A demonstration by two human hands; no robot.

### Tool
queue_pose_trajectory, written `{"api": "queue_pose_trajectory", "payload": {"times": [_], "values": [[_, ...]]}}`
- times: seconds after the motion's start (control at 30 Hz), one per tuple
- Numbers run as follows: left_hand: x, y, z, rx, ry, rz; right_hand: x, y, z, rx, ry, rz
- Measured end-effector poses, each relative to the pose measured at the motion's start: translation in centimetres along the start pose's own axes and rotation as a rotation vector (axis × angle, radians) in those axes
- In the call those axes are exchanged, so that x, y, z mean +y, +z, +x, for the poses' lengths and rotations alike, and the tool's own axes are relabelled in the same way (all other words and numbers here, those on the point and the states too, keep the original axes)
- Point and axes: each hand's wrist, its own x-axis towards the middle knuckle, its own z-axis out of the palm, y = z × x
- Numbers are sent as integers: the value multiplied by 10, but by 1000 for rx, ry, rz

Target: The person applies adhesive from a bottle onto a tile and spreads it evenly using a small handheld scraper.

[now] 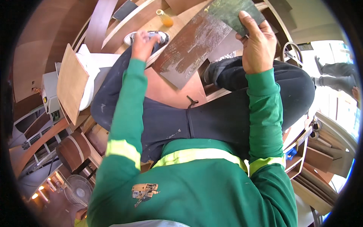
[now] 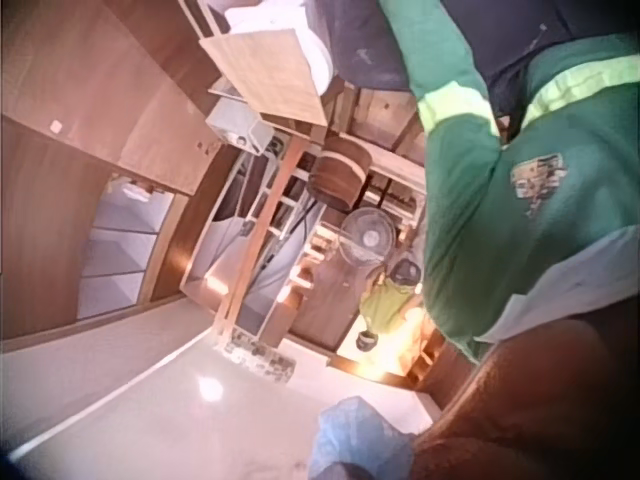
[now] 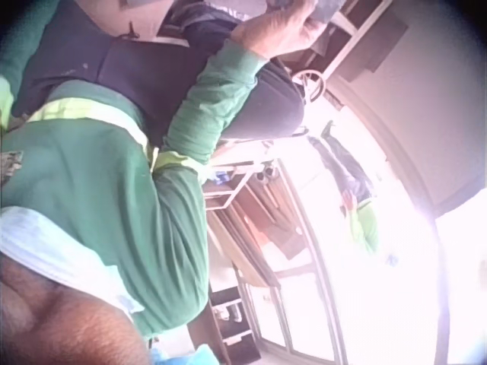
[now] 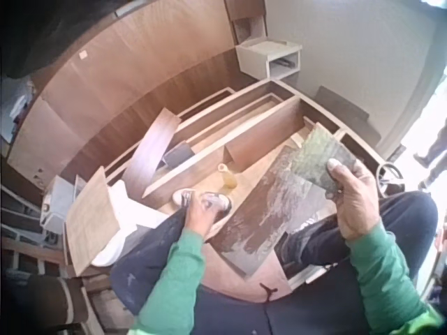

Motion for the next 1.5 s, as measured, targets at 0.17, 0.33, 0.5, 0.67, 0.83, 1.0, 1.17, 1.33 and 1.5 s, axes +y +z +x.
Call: {"api": "queue_pose_trajectory", "payload": {"times": [0.17,0.33,0.5,0.67,0.83,1.0,1.17,1.33,1.5], "values": [[-75,54,104,2,82,216,-6,-14,2,-37,-26,37],[-74,84,135,-196,-29,338,-9,-4,-7,164,-79,-71],[-65,84,136,-208,-22,463,-4,-11,1,114,-47,-18],[-54,53,121,-164,133,287,-5,-3,-3,-13,-81,-11],[45,-10,72,-76,482,75,1,-19,2,47,-58,-73],[123,-69,-17,-282,409,289,-1,-26,0,47,-56,-111],[98,-76,-100,-510,433,445,2,-23,-5,-90,28,-199],[69,-68,-123,-693,311,495,15,-23,-3,-111,-1,-277],[60,-63,-122,-704,337,553,13,-25,-5,-126,15,-315]]}}
